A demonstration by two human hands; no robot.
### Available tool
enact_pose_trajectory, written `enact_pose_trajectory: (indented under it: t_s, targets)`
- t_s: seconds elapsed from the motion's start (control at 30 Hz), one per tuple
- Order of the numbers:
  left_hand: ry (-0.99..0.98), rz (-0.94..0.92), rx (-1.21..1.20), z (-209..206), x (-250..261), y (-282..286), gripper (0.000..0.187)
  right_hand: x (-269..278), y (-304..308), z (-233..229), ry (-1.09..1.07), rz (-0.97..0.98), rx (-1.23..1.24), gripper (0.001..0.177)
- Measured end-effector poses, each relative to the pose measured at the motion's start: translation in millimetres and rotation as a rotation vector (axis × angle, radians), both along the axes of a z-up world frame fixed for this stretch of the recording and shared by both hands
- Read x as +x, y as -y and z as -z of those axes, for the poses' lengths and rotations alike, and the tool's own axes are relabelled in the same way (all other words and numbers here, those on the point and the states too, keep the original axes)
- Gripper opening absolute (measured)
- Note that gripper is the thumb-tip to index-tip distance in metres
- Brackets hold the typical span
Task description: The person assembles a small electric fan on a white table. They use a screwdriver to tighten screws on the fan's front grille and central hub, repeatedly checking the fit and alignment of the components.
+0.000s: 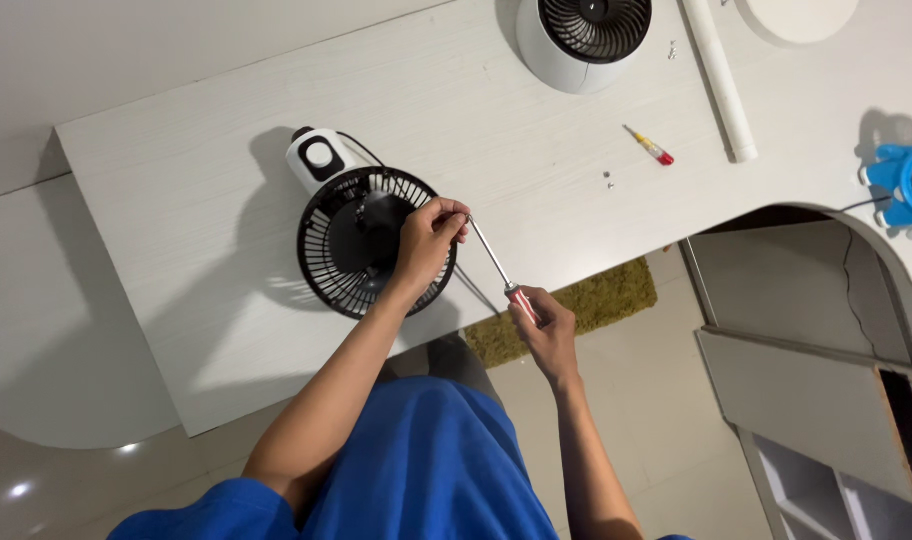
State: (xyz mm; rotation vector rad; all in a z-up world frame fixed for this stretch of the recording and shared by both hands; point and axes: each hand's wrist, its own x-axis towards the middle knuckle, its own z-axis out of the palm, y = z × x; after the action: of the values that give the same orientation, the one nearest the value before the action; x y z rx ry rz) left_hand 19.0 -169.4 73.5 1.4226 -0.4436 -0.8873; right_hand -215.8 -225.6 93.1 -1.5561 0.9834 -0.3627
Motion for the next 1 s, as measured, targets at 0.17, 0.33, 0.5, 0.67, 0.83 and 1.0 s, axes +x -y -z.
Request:
enact_pose_trajectory:
  t_s: [0.17,0.33,0.5,0.67,0.83,1.0]
  targets:
    - [0.025,0.071,-0.090,-4.0,7.6,-34.5,0.011,1.8,-45.0,-4.7,-0.005,0.025,-0.028,0.024]
    - [0.132,0.203,-0.038,-9.7,23.9,-67.7,0.010,2.1,-84.6,-7.8,-0.109,0.036,-0.212,0.024]
    - [0.371,0.395,0.123,-22.8,45.1,-98.4,0.009,4.2,-114.3,-13.7,-0.064,-0.005,-0.426,0.027]
    - [0.464,0.515,0.147,-33.2,57.0,-111.3,0.009,9.2,-143.0,-14.3,-0.166,0.052,-0.210,0.027]
    - [0.394,0.613,0.164,-31.3,71.4,-121.6,0.011,21.0,-174.1,-6.5,-0.017,0.140,0.114,0.022]
    - [0.301,0.600,0.103,-21.0,76.8,-122.3,0.011,31.5,-192.9,0.9,0.041,0.231,0.172,0.022]
